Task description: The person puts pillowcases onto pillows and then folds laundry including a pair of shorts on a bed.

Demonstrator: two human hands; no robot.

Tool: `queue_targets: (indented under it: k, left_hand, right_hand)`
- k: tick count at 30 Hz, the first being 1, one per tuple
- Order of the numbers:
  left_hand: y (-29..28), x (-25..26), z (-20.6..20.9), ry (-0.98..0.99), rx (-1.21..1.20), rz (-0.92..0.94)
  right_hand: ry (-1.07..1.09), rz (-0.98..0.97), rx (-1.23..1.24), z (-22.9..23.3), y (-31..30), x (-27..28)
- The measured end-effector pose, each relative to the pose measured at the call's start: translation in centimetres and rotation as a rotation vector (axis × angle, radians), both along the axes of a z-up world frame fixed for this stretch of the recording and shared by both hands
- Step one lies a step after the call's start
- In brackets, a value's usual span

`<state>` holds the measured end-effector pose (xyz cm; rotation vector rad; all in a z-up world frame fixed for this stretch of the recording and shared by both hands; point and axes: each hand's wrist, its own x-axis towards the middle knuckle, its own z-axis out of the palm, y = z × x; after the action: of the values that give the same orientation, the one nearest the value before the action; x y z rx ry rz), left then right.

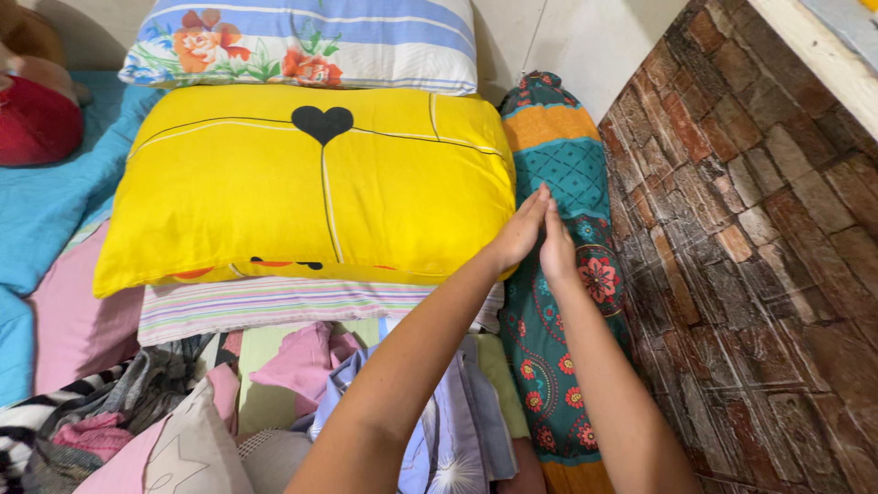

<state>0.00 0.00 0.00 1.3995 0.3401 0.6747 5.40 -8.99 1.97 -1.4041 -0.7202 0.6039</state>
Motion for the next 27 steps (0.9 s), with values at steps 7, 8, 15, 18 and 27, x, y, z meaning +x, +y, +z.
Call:
queue_targets:
  k: [7, 8, 15, 18, 27]
  left_hand:
    - [0.6, -16.1, 8.6, 0.066, 0.28, 0.276]
    - [0.8, -20.5, 9.8, 0.074, 0.328, 0.297]
    - [-3.7, -49.8, 12.9, 0.615, 0.521, 0.839]
    - [-7.2, -58.9, 10.3, 0.882, 0.493, 1.046]
    - [-18.0, -69.2, -0.6, 1.044, 0.282, 1.205]
  right_hand:
    - [-0.381, 0.294, 0.225, 7.9, 0.9, -11.7]
    - [-0.465, 0.366, 0.248, 8.4, 0.9, -14.3]
    - [-0.585, 0.987, 0.279, 8.5, 0.8, -34.4]
    - [-0.585, 1.223, 0.257, 6.1, -0.1, -41.2]
    - [-0.962, 1.291, 0.073, -4.5, -3.0, -52.2]
